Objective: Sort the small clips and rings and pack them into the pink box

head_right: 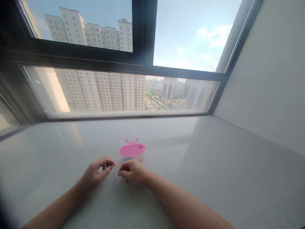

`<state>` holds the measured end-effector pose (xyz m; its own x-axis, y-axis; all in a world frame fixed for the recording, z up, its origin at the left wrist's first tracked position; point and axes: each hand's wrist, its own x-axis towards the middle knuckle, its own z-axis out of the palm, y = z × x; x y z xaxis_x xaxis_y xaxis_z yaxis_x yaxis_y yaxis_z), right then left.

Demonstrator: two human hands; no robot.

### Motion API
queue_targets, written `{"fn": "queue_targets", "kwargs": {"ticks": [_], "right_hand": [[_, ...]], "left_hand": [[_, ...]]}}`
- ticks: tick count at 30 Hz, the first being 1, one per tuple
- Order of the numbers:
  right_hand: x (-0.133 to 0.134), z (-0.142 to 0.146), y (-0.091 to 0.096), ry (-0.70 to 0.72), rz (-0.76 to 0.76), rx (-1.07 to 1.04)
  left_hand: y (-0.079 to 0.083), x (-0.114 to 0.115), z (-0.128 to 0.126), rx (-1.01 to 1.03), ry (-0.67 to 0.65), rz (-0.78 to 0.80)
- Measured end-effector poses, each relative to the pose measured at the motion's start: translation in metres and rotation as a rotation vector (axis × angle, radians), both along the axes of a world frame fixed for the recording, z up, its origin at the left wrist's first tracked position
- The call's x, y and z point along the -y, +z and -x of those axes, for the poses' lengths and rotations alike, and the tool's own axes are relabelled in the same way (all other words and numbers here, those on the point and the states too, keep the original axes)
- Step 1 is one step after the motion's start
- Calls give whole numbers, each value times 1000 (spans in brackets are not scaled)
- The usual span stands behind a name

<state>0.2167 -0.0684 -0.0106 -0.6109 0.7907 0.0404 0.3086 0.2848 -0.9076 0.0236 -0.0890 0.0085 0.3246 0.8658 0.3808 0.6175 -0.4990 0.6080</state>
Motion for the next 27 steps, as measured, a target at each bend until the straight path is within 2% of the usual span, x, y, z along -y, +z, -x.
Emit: {"fn": "queue_targets", "kwargs": {"ticks": [27], "right_hand": [[-1,-1,0,-10,73,-10]], "left_hand": [[2,0,0,-13,-18,15]]}}
